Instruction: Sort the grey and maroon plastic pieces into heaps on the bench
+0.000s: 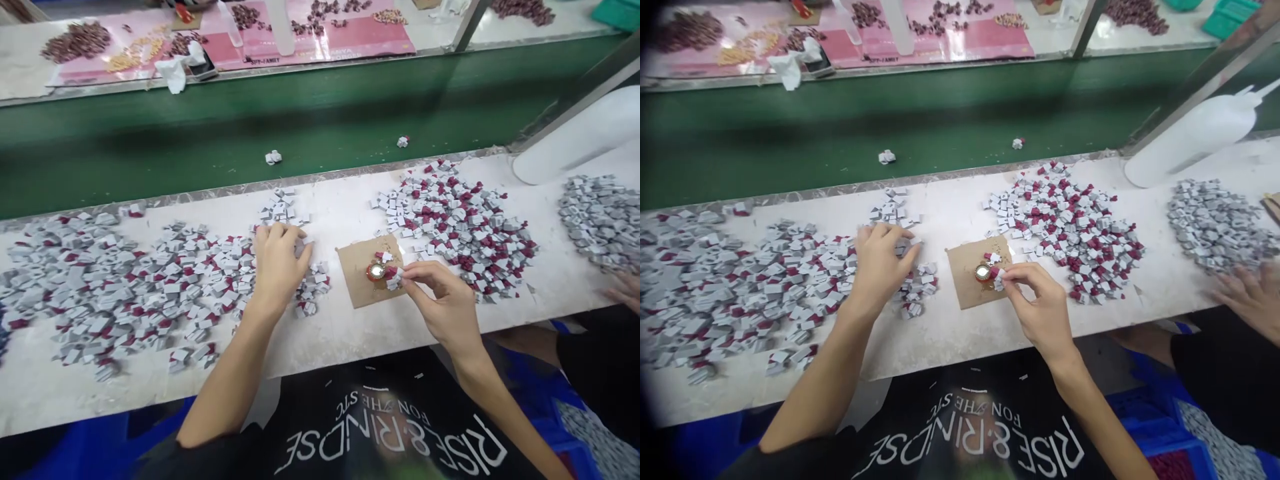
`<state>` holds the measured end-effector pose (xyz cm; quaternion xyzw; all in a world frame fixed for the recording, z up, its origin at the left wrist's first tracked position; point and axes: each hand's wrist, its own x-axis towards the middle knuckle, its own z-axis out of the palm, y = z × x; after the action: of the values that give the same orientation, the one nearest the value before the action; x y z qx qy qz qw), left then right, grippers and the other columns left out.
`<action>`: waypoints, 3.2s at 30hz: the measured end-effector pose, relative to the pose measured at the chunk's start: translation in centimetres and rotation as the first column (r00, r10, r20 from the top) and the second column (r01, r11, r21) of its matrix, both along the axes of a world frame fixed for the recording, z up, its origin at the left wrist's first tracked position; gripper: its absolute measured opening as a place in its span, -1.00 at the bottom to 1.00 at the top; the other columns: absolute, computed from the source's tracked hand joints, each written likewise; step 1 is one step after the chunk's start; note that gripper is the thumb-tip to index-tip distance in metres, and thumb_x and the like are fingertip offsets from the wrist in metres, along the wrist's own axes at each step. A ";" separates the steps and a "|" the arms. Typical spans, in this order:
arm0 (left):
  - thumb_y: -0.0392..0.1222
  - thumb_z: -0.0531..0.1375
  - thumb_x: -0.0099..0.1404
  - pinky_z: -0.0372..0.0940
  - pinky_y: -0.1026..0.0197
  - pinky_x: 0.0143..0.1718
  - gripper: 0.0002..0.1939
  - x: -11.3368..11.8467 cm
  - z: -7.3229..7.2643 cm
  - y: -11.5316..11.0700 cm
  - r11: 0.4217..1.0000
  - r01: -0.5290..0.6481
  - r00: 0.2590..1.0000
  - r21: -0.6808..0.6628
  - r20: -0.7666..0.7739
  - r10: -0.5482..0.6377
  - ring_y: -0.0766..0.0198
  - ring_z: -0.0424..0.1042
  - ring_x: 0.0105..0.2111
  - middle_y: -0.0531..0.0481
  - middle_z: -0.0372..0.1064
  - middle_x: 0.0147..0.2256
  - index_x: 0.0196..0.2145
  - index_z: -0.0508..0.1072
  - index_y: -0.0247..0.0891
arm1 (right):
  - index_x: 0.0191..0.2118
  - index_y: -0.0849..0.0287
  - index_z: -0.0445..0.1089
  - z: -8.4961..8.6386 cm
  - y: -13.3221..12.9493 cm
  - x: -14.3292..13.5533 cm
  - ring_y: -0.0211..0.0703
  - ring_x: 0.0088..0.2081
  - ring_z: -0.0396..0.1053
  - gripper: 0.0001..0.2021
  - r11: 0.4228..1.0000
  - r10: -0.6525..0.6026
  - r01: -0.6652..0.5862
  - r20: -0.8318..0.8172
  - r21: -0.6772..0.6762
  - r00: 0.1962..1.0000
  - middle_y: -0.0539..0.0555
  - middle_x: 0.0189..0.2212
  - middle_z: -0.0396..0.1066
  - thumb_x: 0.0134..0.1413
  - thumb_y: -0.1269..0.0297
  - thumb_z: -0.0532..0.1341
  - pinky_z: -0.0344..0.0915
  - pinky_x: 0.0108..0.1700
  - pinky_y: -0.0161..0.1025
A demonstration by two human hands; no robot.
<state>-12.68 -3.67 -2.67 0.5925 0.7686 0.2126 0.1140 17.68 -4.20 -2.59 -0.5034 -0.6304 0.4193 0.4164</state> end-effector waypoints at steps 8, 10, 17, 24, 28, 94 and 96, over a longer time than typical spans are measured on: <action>-0.23 0.36 0.32 0.49 0.04 -0.15 -0.89 1.9 -0.4 0.8 0.988 0.148 0.885 -0.038 0.452 -0.115 0.07 0.57 -0.26 -0.04 0.60 -0.27 -0.19 0.53 -0.13 | -0.12 -0.05 0.68 0.4 0.3 -1.0 0.10 -0.03 0.68 -0.88 0.993 0.081 -0.090 0.110 0.078 0.991 0.11 -0.13 0.70 0.46 0.32 0.37 0.67 0.02 0.08; -0.28 0.33 0.30 0.50 0.03 -0.11 -0.89 2.3 -0.8 1.3 0.988 0.154 0.895 -0.028 0.427 -0.128 0.05 0.59 -0.22 -0.06 0.61 -0.23 -0.22 0.50 -0.13 | -0.13 -0.04 0.67 0.3 0.4 -1.2 0.10 -0.05 0.68 -0.87 0.991 0.092 -0.103 0.127 0.081 0.988 0.12 -0.13 0.70 0.47 0.33 0.36 0.67 -0.04 0.05; -0.30 0.31 0.31 0.46 -0.12 0.00 -0.88 2.2 -1.0 2.0 0.986 0.155 0.961 -0.059 0.242 -0.137 -0.11 0.59 -0.11 -0.12 0.60 -0.20 -0.21 0.49 -0.12 | -0.15 -0.01 0.66 0.4 0.7 -1.2 0.06 -0.10 0.67 -0.84 0.986 0.105 -0.126 0.177 0.108 0.979 0.12 -0.15 0.69 0.45 0.39 0.34 0.66 -0.05 0.01; -0.31 0.28 0.30 0.49 -0.13 0.01 -0.86 2.1 -0.5 2.4 0.982 0.164 0.951 -0.092 0.278 -0.133 -0.05 0.59 -0.19 -0.12 0.57 -0.22 -0.19 0.56 -0.16 | -0.17 -0.01 0.68 0.7 1.0 -1.4 0.05 -0.12 0.66 -0.86 0.991 0.107 -0.118 0.141 0.067 0.984 0.12 -0.17 0.70 0.41 0.37 0.36 0.66 -0.08 0.01; -0.20 0.36 0.32 0.55 -0.03 -0.01 -0.87 3.3 0.7 2.5 0.984 0.174 0.808 -0.021 0.574 -0.131 0.03 0.62 -0.14 -0.12 0.63 -0.15 -0.16 0.58 -0.16 | -0.17 -0.03 0.72 1.2 1.8 -1.5 0.04 -0.12 0.68 -0.95 0.999 0.015 -0.019 -0.067 -0.049 0.998 0.09 -0.17 0.72 0.34 0.27 0.45 0.69 -0.09 0.01; -0.32 0.25 0.44 0.39 -0.09 0.26 -0.68 0.9 3.3 15.5 0.954 0.158 0.866 0.254 0.429 -0.257 -0.04 0.52 0.22 -0.17 0.58 0.19 0.10 0.60 -0.12 | -0.07 0.03 0.44 2.1 17.1 -8.5 -0.08 -0.26 0.73 -0.50 0.949 0.128 -0.262 -0.547 -0.174 0.827 0.09 -0.15 0.74 0.10 -0.12 0.61 0.69 -0.14 -0.11; -0.20 0.27 0.52 0.46 -0.01 0.16 -0.73 2.3 4.0 12.7 0.880 0.325 0.704 0.347 0.533 -0.470 0.05 0.60 0.10 -0.13 0.64 0.09 0.12 0.61 -0.13 | -0.06 0.03 0.48 2.5 15.3 -7.7 -0.05 -0.30 0.73 -0.49 0.941 0.142 -0.281 -0.531 -0.190 0.835 0.06 -0.25 0.73 0.13 -0.18 0.60 0.69 -0.19 -0.11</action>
<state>-10.41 9.03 1.30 0.6548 0.5149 0.4461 0.3272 10.00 11.15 -0.11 -0.3511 -0.4892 0.6603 0.4489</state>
